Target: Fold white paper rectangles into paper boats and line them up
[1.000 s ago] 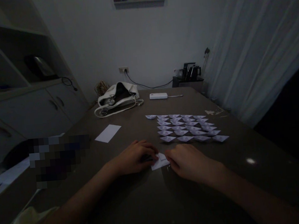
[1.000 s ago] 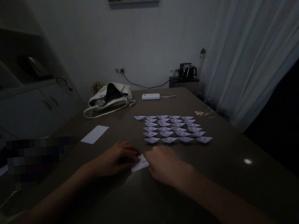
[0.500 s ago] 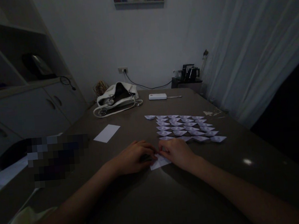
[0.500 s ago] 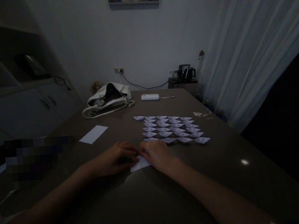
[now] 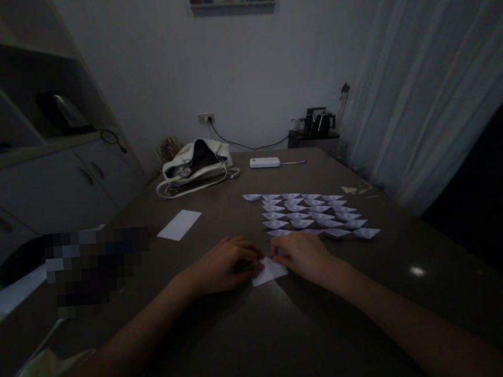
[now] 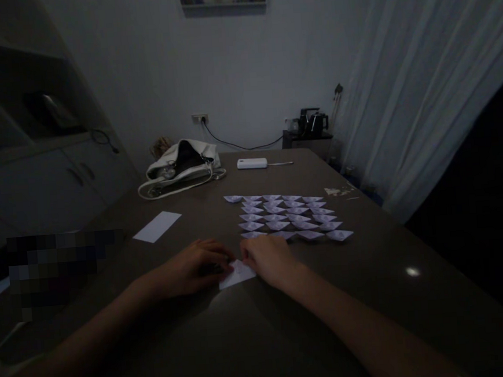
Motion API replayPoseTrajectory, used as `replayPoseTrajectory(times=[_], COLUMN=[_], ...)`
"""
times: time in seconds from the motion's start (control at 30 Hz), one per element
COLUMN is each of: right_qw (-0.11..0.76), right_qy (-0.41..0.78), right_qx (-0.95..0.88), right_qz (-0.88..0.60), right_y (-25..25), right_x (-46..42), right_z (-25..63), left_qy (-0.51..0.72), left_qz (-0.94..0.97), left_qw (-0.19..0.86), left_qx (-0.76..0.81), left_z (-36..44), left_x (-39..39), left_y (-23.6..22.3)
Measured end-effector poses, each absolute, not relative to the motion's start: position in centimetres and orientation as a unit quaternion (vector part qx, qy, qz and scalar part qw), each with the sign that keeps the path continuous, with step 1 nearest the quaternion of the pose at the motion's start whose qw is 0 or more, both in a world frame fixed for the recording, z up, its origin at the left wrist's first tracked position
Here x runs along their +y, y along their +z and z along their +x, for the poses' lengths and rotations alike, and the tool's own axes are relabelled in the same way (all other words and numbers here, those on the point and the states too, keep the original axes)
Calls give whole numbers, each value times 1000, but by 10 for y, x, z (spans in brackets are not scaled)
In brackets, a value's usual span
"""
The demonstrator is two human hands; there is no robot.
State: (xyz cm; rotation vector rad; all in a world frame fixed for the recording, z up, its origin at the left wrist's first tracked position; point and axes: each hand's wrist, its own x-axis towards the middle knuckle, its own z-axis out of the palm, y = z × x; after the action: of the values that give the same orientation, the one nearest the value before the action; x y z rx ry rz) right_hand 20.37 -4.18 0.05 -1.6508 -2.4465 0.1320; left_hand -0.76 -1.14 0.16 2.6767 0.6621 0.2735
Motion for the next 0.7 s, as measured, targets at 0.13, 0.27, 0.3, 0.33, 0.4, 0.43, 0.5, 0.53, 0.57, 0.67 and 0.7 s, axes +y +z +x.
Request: replayPoseTrajectory(times=[0.13,0.27,0.3,0.33,0.4,0.43,0.5,0.53,0.57,0.67,0.7], right_qw=[76,59,55,52,45,42,37,36,36,45,51], right_qy=[47,55,58,60,60,58,58,59,61,64,66], right_qx=[-829,-830,-829,-829,-829,-829,-828,-827,-826,-824,-825], right_qz=[-552,-552,-553,-554,-554,-555,-556,-558,-559,-562,-559], right_y=[4,7,8,9,10,11,12,12,12,11,10], right_x=[-42,-43,-44,-44,-45,-46,-46,-47,-47,-47,-47], right_z=[206,207,208,208,209,209,209,209,209,210,211], left_qy=[98,94,93,92,92,92,91,90,90,91,91], left_qz=[949,948,948,948,948,948,948,948,948,948,948], left_qw=[189,191,190,190,189,189,190,191,191,190,189], left_qx=[232,236,238,239,239,239,237,237,237,240,239], left_z=[-7,-6,-6,-6,-6,-6,-7,-7,-7,-7,-7], left_x=[-12,-13,-13,-13,-13,-13,-12,-12,-12,-13,-13], left_y=[2,3,3,3,3,3,3,3,3,3,3])
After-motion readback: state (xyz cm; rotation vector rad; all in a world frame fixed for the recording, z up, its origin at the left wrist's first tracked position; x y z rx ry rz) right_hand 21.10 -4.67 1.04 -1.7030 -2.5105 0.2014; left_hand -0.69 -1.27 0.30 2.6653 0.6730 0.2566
